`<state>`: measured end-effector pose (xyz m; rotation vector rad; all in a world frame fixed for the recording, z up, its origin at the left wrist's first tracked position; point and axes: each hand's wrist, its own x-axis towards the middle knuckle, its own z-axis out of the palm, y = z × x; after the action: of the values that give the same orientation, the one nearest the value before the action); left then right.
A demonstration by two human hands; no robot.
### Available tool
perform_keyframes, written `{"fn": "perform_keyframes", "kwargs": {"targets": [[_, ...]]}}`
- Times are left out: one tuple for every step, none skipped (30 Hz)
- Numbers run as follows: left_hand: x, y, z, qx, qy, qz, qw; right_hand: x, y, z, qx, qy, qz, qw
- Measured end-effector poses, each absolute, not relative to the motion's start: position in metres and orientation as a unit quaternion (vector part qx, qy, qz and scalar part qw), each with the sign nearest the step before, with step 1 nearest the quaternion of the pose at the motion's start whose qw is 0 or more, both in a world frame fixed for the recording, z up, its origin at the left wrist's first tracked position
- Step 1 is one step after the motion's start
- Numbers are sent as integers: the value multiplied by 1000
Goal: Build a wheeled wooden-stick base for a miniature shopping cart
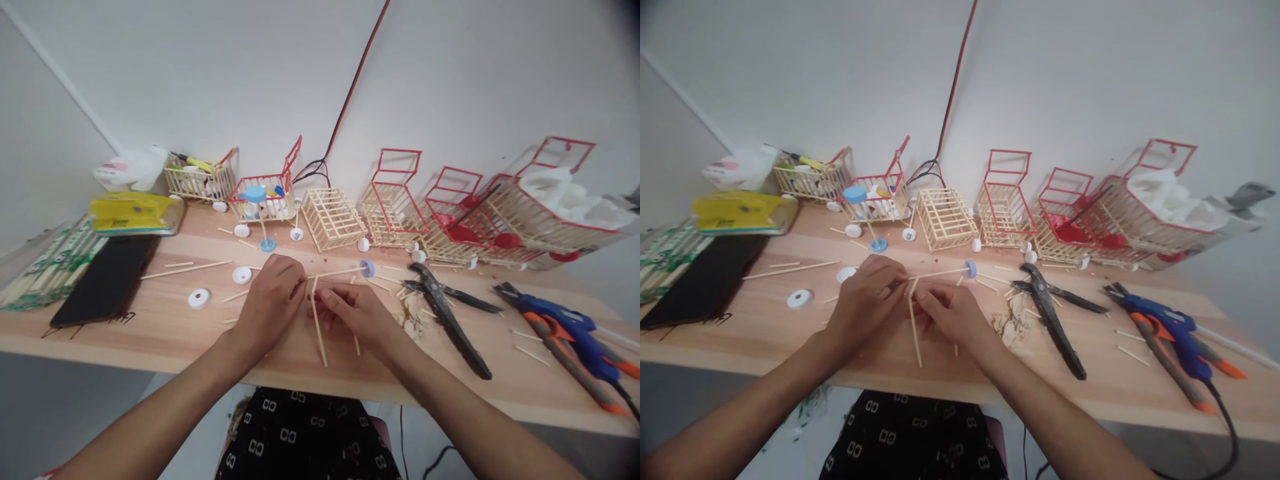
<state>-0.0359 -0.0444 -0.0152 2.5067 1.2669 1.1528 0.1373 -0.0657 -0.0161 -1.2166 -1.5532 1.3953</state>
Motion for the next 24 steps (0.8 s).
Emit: {"fn": "perform_keyframes", "kwargs": {"targets": [[-35, -45, -14, 825, 412, 384, 47, 137, -65, -17, -461, -594, 554, 357], [-34, -45, -14, 824, 409, 390, 42, 136, -64, -17, -459, -590, 558, 360], [-34, -46, -13, 822, 407, 396, 39, 136, -64, -17, -462, -590, 554, 362], [-33, -46, -12, 819, 406, 404, 36, 136, -64, -16, -467, -593, 545, 365], [-33, -46, -12, 816, 407, 410, 36, 136, -64, -15, -474, -595, 534, 368], [-33, -46, -11, 812, 408, 415, 37, 135, -65, -13, -481, -597, 523, 372], [-33, -47, -11, 809, 411, 419, 39, 135, -66, -11, -487, -596, 515, 376], [-33, -47, -10, 806, 413, 422, 40, 134, -67, -9, -493, -595, 510, 379], [-33, -47, -9, 804, 415, 424, 41, 134, -68, -7, -498, -591, 508, 380], [-33, -47, -8, 802, 416, 427, 41, 134, -69, -6, -502, -586, 509, 381], [-32, -47, -8, 800, 416, 431, 40, 133, -69, -5, -504, -582, 510, 382], [-32, -48, -7, 798, 416, 434, 40, 133, -69, -5, -504, -581, 511, 384], [-32, -48, -7, 797, 417, 435, 39, 133, -69, -5, -501, -581, 512, 386], [-32, -48, -6, 797, 417, 435, 37, 134, -68, -5, -497, -582, 512, 390], [-31, -48, -6, 797, 419, 434, 34, 134, -68, -6, -492, -583, 514, 393], [-31, -48, -6, 797, 422, 432, 30, 134, -67, -7, -487, -582, 517, 396], [-31, -49, -6, 795, 427, 430, 28, 135, -67, -7, -483, -581, 521, 397], [-31, -49, -5, 793, 433, 427, 29, 135, -67, -8, -479, -579, 527, 398], [-30, -49, -5, 790, 442, 424, 35, 135, -67, -8, -476, -577, 530, 399], [-30, -49, -5, 786, 452, 419, 47, 136, -67, -8, -473, -577, 533, 399], [-30, -49, -5, 782, 461, 414, 62, 136, -67, -7, -471, -577, 534, 399], [-30, -49, -5, 779, 468, 409, 80, 137, -67, -7, -469, -578, 535, 399], [-30, -49, -6, 777, 474, 404, 95, 137, -66, -7, -468, -579, 536, 398], [-30, -49, -6, 775, 477, 400, 107, 137, -66, -7, -468, -580, 537, 396]]}}
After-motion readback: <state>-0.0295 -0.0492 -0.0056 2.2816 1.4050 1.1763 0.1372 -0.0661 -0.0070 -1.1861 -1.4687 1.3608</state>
